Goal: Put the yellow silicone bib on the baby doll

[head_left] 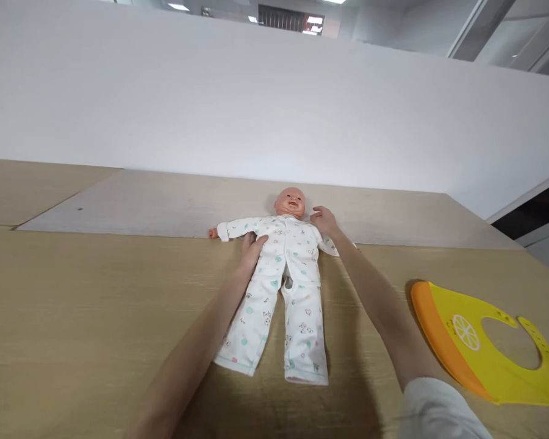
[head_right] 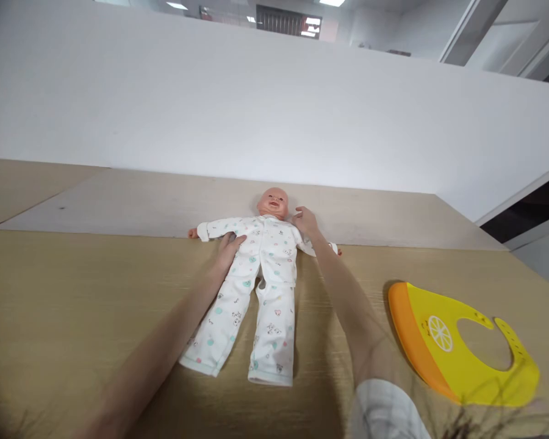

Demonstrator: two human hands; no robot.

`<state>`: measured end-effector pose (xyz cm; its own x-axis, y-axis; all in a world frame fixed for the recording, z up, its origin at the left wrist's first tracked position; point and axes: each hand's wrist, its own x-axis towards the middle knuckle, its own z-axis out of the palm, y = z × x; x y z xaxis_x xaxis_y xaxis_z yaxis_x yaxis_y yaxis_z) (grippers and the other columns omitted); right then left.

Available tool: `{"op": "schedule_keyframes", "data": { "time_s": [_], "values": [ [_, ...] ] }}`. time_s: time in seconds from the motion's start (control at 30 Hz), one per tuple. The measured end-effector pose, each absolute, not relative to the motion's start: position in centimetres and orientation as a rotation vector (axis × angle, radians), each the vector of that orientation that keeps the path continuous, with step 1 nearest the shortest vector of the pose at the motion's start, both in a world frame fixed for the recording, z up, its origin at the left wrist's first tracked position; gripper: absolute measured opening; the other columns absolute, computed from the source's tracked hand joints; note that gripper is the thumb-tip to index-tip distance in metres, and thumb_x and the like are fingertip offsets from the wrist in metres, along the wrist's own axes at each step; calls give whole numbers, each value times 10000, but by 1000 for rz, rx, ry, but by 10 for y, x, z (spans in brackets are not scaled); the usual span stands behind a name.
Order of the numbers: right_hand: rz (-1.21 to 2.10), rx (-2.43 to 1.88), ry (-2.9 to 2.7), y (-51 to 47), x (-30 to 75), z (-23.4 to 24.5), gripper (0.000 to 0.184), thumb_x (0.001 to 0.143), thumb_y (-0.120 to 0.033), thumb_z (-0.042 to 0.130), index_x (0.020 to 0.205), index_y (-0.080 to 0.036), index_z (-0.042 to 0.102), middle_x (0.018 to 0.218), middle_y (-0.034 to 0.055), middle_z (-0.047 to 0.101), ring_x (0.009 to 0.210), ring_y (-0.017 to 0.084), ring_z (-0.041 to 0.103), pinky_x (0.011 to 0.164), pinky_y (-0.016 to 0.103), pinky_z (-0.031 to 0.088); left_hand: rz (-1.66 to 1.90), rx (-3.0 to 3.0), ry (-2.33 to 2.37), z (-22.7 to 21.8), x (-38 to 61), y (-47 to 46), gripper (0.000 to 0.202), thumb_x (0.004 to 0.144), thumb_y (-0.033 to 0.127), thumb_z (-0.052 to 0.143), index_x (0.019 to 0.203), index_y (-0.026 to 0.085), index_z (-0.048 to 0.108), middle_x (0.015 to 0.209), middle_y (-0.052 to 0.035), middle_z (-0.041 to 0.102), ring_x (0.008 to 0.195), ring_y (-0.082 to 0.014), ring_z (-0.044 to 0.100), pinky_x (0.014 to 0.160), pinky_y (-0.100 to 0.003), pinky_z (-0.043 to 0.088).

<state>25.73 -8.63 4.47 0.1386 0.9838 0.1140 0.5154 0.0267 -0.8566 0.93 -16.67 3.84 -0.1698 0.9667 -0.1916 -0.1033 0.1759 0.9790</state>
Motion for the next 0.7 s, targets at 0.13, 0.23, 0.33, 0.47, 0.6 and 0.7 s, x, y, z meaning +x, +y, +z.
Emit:
{"op": "schedule_keyframes", "data": {
  "time_s": [0.13,0.23,0.33,0.47,0.6,0.7],
  "values": [
    [381,-1386,-1717,-179,232,58,123,829,-145,505,909,-175,594,996,64,645,965,190,580,935,338,434,1228,1007,1413,24,1,-181,472,733,304,664,1183,239,534,1359,-103,536,1273,-267,489,1000,-350,436],
    [333,-878,-2244,-262,198,51,131,902,-231,478,900,-212,608,873,35,666,839,156,606,842,314,457,1219,969,1485,19,2,-199,467,786,309,610,1232,235,492,1280,-104,586,1233,-259,520,1002,-357,437],
    [141,-622,-2653,-321,176,39,195,917,-324,498,812,-202,607,722,21,637,723,144,579,761,304,438,1271,1015,1494,16,8,-226,384,849,305,523,1221,223,482,1271,-98,586,1238,-241,512,1024,-345,425],
    [101,-737,-2701,-364,186,45,211,888,-256,489,705,-195,573,604,5,586,591,132,531,660,301,422,1263,1294,1361,7,10,-259,433,919,431,420,1314,252,422,1439,-70,455,1358,-209,392,1131,-340,316],
    [592,-1012,-2308,-390,233,67,162,893,-278,481,858,-255,638,717,2,661,672,154,617,691,315,497,1197,1344,1455,1,2,-263,514,932,535,338,1368,265,368,1496,-87,383,1394,-232,339,1155,-401,270],
    [688,-1474,-1755,-396,296,65,142,789,-387,547,756,-307,659,754,10,675,696,221,625,639,373,517,1226,1366,1542,3,-6,-250,468,931,526,326,1284,241,442,1413,-118,472,1329,-268,421,1120,-435,318]
  ]
}}
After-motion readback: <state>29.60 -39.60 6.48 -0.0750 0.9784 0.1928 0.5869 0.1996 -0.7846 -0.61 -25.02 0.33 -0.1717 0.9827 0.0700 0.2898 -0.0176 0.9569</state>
